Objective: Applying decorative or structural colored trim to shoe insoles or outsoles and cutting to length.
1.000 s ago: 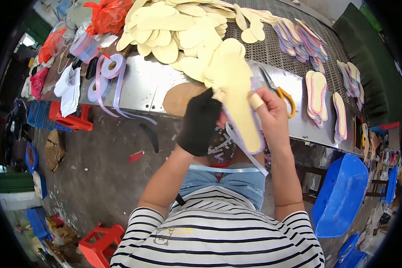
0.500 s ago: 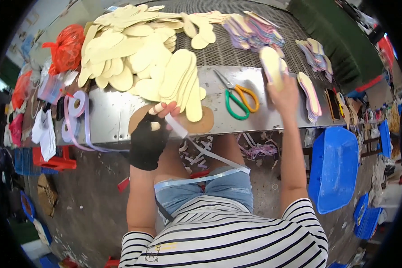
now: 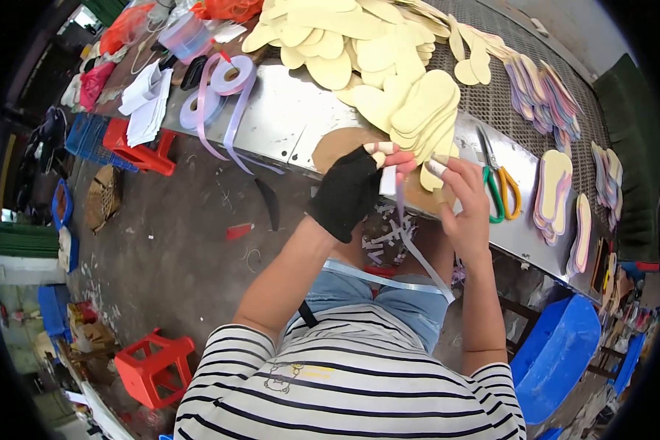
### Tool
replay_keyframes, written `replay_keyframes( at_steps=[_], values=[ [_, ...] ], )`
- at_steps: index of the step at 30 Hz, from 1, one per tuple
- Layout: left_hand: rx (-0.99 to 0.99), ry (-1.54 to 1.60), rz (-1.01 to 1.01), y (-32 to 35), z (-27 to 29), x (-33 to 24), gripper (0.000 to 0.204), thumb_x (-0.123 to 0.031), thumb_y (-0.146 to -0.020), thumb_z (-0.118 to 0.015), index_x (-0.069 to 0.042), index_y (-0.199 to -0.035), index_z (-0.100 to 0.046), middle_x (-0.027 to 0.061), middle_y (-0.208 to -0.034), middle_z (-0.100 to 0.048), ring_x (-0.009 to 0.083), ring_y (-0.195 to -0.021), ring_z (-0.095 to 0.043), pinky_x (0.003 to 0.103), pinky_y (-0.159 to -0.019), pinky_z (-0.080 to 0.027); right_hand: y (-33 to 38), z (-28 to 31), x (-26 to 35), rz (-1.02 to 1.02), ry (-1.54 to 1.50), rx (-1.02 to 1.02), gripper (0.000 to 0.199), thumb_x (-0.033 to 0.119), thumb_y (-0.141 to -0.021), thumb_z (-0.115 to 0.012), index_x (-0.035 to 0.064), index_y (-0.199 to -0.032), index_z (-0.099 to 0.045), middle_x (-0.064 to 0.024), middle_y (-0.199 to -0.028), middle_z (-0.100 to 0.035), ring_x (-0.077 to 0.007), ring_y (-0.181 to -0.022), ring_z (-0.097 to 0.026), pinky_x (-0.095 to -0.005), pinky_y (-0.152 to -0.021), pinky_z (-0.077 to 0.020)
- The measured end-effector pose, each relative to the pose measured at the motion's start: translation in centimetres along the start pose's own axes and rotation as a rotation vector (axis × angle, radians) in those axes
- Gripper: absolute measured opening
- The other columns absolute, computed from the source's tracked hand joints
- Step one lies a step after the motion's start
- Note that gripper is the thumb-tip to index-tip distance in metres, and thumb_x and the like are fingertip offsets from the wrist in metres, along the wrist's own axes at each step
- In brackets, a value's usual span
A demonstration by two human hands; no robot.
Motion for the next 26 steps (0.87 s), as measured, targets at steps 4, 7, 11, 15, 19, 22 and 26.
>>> replay_keyframes(
  at_steps=[4,7,11,15,19,22,26],
  values=[
    [-0.119,-0.215,-0.050,-1.3,4.1,-2.3,0.023,-0.013,-0.093,-0.049,0.003,-0.109,-0.056,0.0158,-0.100,-0.063,0.0241,-0.092,-0.063,0.030,-0.077,-0.053,-1.8,-0.3,0.0,0.001,-0.046,-0.045,0.031,0.000,-0.067,-0.063,-0.0002,-0.098,-0.059,-0.0144,-0.105,-0.057,-0.0333,-0.100,-0.051,-0.0381,-0.085,-0.0430],
    [-0.317,-0.568,-0.313,-2.6,4.8,-5.6,0.016,-0.013,-0.088,-0.055,-0.001,-0.093,-0.064,0.0093,-0.076,-0.067,0.0145,-0.069,-0.062,0.029,-0.065,-0.050,-4.7,-1.5,-5.6,-0.137,0.074,-0.054,0.025,0.006,-0.068,-0.066,0.0009,-0.092,-0.062,-0.0138,-0.095,-0.060,-0.0314,-0.093,-0.053,-0.0386,-0.082,-0.0444],
    [-0.196,-1.220,-0.532,-1.6,1.1,-3.4,0.018,-0.017,-0.081,-0.064,-0.002,-0.091,-0.062,0.0133,-0.074,-0.063,0.0198,-0.067,-0.063,0.030,-0.062,-0.047,-9.1,-5.3,-5.2,-0.077,0.244,-0.010,0.024,0.013,-0.066,-0.070,0.0021,-0.086,-0.064,-0.0139,-0.086,-0.061,-0.0291,-0.091,-0.054,-0.0385,-0.076,-0.0475],
    [-0.137,-1.390,-0.637,-1.4,-1.6,-2.7,0.011,-0.006,-0.075,-0.061,-0.001,-0.085,-0.060,0.0142,-0.074,-0.061,0.0271,-0.066,-0.060,0.033,-0.061,-0.047,-11.3,-10.1,-5.6,-0.165,0.607,0.206,0.029,0.022,-0.062,-0.074,0.0009,-0.080,-0.065,-0.0167,-0.084,-0.063,-0.0293,-0.082,-0.059,-0.0386,-0.068,-0.0507],
    [-0.151,-1.521,-0.733,-2.7,-0.9,-2.3,0.009,-0.009,-0.075,-0.060,-0.002,-0.080,-0.059,0.0172,-0.074,-0.059,0.0370,-0.071,-0.057,0.041,-0.062,-0.046,-11.7,-11.7,-5.2,-0.169,0.657,0.315,0.023,0.020,-0.065,-0.070,0.0002,-0.075,-0.065,-0.0184,-0.074,-0.063,-0.0321,-0.071,-0.063,-0.0404,-0.065,-0.0518],
    [-0.124,-1.627,-0.658,-3.7,0.2,-0.8,0.013,-0.006,-0.071,-0.059,-0.003,-0.084,-0.056,0.0163,-0.081,-0.059,0.0347,-0.080,-0.058,0.044,-0.068,-0.047,-13.1,-10.2,-5.2,-0.202,0.653,0.307,0.022,0.022,-0.068,-0.066,0.0006,-0.074,-0.065,-0.0187,-0.071,-0.063,-0.0328,-0.069,-0.064,-0.0411,-0.065,-0.0519],
    [-0.109,-1.572,-0.710,-4.2,0.2,-1.1,0.012,-0.014,-0.080,-0.061,-0.003,-0.082,-0.060,0.0168,-0.078,-0.060,0.0347,-0.073,-0.059,0.041,-0.064,-0.046,-15.6,-3.5,-7.2,-0.338,0.544,0.215,0.025,0.026,-0.075,-0.060,0.0016,-0.077,-0.066,-0.0188,-0.077,-0.065,-0.0328,-0.068,-0.065,-0.0408,-0.067,-0.0524]
  ],
)
Point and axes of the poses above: each hand's wrist, its own y-axis away from the middle knuckle, its own z-axis out of the back of the hand, x = y × z, the point moved 10 cm from there along -y, towards the middle knuckle
